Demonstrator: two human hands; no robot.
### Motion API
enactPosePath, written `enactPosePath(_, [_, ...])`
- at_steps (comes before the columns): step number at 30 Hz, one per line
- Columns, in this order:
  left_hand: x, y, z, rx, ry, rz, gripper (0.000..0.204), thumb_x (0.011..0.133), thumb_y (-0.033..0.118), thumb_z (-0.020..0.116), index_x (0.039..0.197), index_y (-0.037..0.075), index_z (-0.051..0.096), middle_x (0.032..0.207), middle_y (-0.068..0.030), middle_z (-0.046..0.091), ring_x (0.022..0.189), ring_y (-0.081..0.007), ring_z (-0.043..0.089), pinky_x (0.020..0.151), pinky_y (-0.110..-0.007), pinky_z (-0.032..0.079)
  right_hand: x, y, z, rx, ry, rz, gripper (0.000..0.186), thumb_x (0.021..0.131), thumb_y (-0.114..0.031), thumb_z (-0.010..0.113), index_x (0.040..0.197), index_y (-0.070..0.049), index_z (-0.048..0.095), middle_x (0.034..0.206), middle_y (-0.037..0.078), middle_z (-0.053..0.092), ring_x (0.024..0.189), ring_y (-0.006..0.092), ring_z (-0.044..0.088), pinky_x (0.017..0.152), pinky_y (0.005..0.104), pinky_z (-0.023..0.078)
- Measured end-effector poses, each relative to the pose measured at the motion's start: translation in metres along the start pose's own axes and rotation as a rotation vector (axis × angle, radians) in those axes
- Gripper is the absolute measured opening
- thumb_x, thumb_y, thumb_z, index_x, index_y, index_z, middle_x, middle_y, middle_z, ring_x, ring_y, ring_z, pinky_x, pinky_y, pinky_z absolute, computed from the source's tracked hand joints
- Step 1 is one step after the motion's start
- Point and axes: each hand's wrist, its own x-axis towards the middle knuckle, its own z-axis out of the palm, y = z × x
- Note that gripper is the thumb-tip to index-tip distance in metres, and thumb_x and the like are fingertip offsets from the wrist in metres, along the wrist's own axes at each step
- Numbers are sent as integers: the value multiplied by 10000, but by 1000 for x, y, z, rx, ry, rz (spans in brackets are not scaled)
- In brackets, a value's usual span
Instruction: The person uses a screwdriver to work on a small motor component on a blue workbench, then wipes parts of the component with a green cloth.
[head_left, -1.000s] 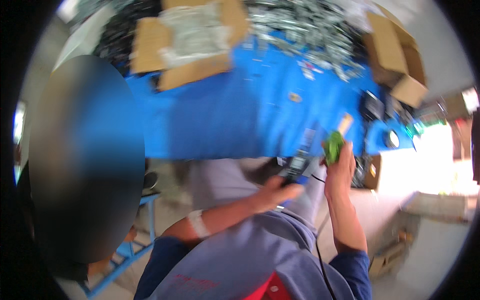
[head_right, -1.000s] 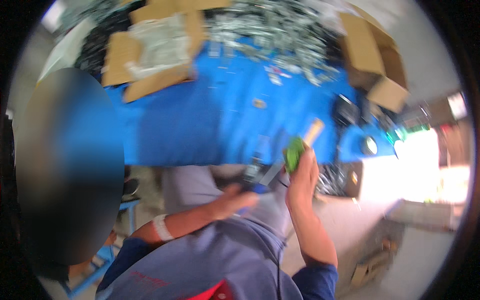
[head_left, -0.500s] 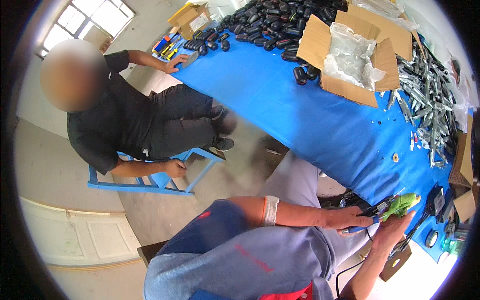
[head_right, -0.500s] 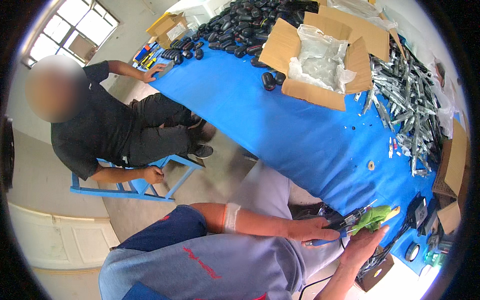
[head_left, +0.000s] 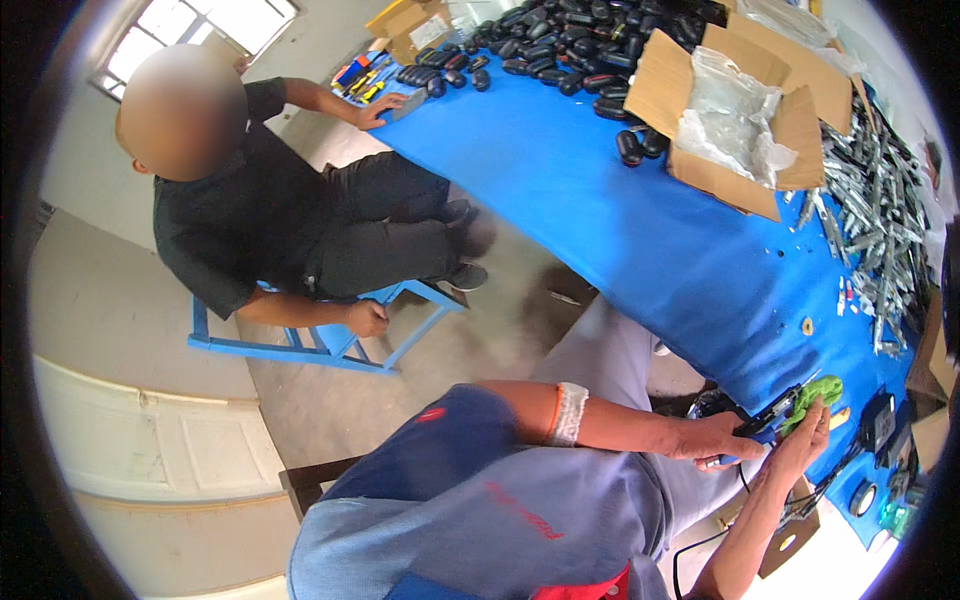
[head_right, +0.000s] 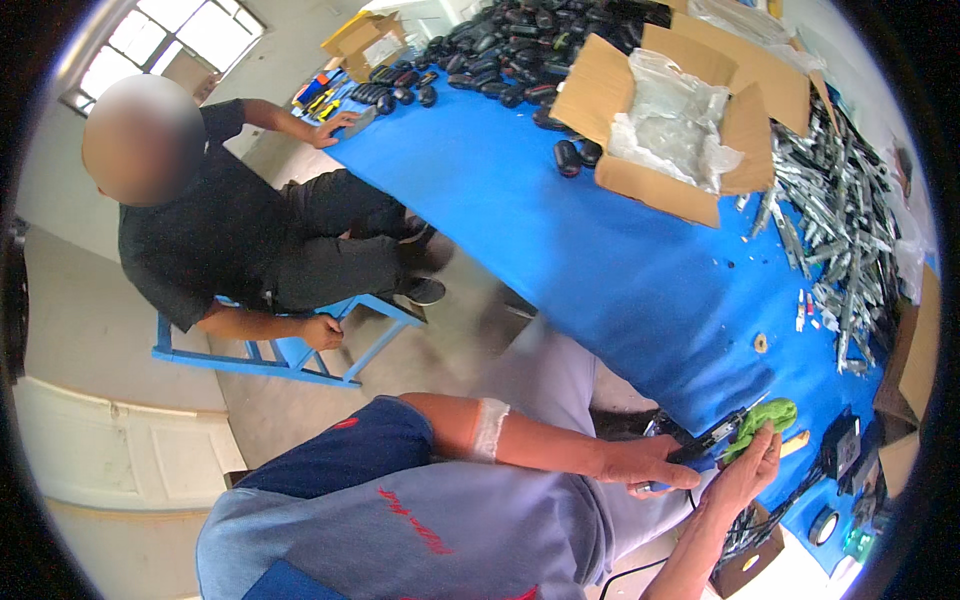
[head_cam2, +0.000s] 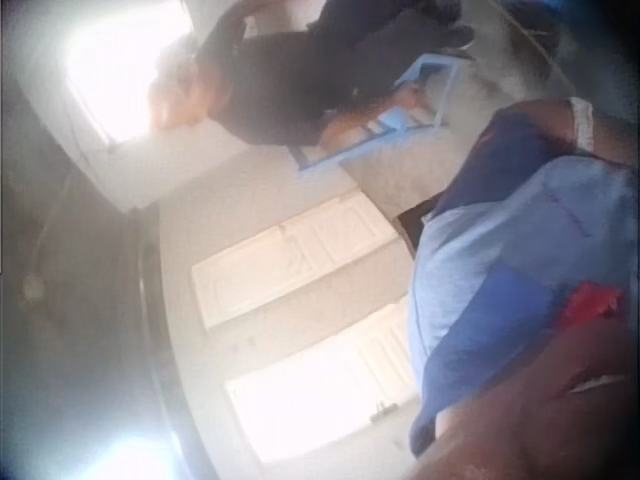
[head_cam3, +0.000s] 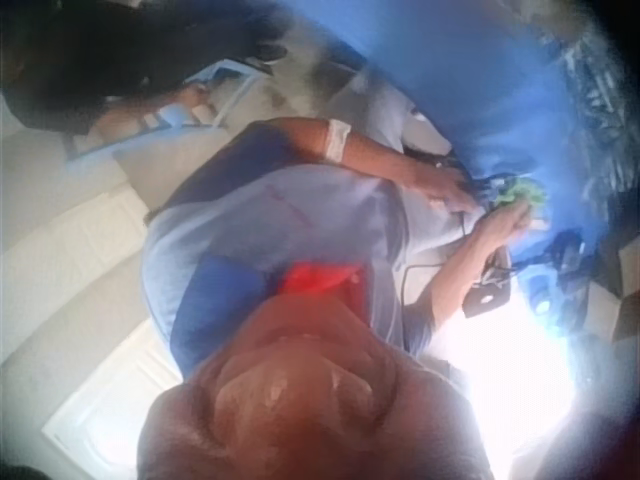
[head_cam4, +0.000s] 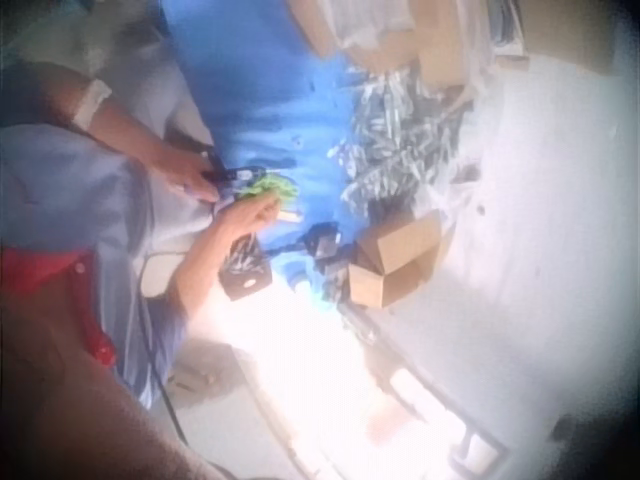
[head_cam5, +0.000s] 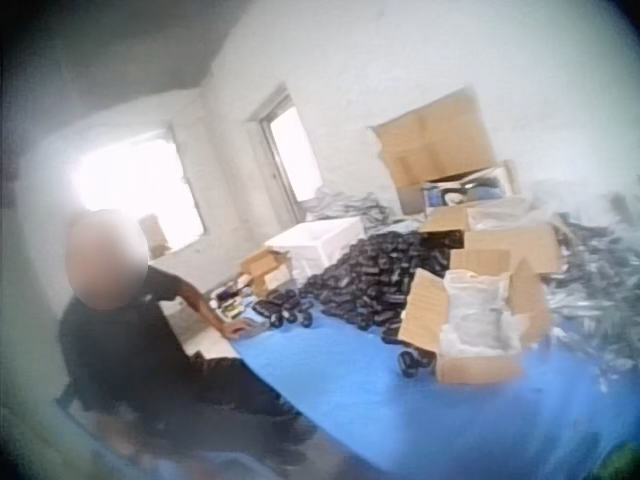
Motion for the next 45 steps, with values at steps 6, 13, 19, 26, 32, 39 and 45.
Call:
enactPosePath(6, [6,1,3,-52,16,113,376,816,452,609,780,99,485,529,36,394,396,-53,378,333,-228,277,32,-2,-24,183,55,-57,356,945,-333,426,996,-12,572,855,30,619,584,53,423,505,201,304])
enactPosePath(13, [2,3,5,15,17,74,321,824,424,583,777,109,532,557,48,402,441,-50,390,362,-225,291,-33,-2,-11,183,12,19,290,936,-258,476,1076,-15,548,910,33,609,710,72,530,579,218,404])
enactPosePath(19, [6,-3,0,7,7,-13,333,833,413,556,710,107,512,530,36,427,435,-56,410,360,-227,300,-19,11,-21,375,72,66,276,918,-271,506,1082,-49,525,911,34,599,735,92,542,606,208,388])
enactPosePath(26, [8,-4,-2,-28,-55,-9,358,845,387,553,631,115,464,484,26,409,393,-68,391,344,-234,262,-14,7,-32,290,262,80,287,883,-281,537,1056,-53,558,946,44,581,799,96,516,655,247,379])
enactPosePath(32, [7,-7,-4,-69,-96,-36,368,851,384,554,609,120,464,486,36,387,396,-62,374,344,-232,240,-7,4,-33,332,196,35,196,860,-239,593,951,-65,599,839,7,609,636,81,520,530,188,369])
enactPosePath(39, [8,-14,-1,-27,-67,-47,363,845,402,564,647,115,462,502,38,389,407,-60,373,346,-226,262,-15,-1,1,249,200,-63,173,856,-220,626,892,-79,531,672,-33,535,430,4,378,368,157,269])
enactPosePath(45, [4,-21,-6,-32,-53,-61,326,833,408,578,737,110,487,544,31,413,420,-64,390,350,-231,284,-8,-2,6,174,215,-98,329,881,-322,575,1105,-88,523,703,-55,504,491,3,393,396,168,265])
